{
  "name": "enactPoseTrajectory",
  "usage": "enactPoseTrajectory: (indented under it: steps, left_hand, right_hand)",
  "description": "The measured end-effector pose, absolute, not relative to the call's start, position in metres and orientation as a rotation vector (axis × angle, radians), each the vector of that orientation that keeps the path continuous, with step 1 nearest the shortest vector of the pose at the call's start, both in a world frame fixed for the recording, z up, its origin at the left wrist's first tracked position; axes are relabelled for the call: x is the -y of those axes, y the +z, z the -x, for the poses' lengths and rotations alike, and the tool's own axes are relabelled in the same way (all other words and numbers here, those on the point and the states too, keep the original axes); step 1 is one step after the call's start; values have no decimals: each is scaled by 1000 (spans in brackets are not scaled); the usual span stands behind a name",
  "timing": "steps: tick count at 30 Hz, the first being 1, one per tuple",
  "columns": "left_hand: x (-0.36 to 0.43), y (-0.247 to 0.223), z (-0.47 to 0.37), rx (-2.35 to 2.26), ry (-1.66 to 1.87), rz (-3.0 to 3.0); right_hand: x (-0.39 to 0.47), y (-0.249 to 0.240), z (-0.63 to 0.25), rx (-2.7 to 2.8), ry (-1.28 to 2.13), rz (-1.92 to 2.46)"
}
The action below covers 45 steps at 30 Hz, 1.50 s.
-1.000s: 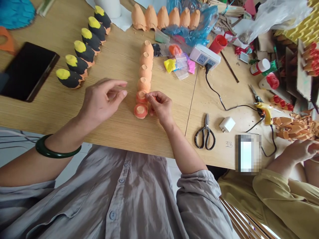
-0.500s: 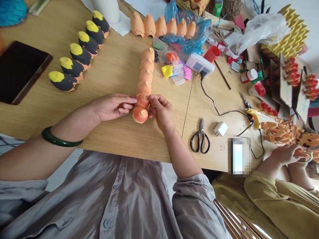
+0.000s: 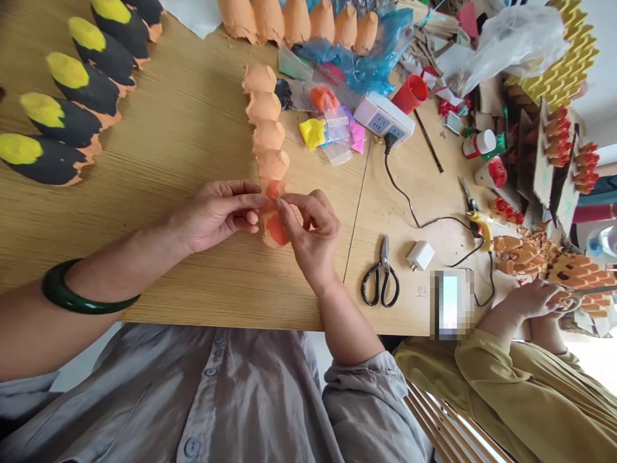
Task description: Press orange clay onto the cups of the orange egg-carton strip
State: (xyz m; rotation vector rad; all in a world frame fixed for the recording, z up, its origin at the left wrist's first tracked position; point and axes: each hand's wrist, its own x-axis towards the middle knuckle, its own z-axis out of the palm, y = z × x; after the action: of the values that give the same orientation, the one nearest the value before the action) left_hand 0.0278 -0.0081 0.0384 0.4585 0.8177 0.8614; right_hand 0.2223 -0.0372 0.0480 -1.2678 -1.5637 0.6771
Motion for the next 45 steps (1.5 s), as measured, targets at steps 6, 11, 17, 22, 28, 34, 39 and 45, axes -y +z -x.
enactPoseTrajectory:
  steps: [6, 11, 17, 22, 28, 34, 39, 45]
  left_hand:
    - [12, 39, -27, -782, 861, -385]
    - [15, 40, -29, -743, 893, -412]
    - [16, 42, -30, -719, 900, -452]
    - [17, 42, -30, -731, 875, -487]
    - [18, 46, -30, -722, 905, -513]
    - [20, 44, -30, -763, 894, -536]
    - [19, 40, -31, -760, 902, -516]
    - [19, 36, -29, -763, 930, -519]
  right_hand:
    - [40, 42, -220, 1630, 665, 1221]
    - [43, 41, -218, 1652, 563, 1223]
    - [45, 44, -217, 1730, 413, 1206]
    - [45, 43, -218, 1750, 381, 1212]
    - [45, 43, -217, 1783, 380, 1185]
    - [46, 41, -218, 1865, 201, 1210]
    - [43, 41, -218, 1932, 63, 1125]
    - [43, 45, -217, 1929, 45, 1070]
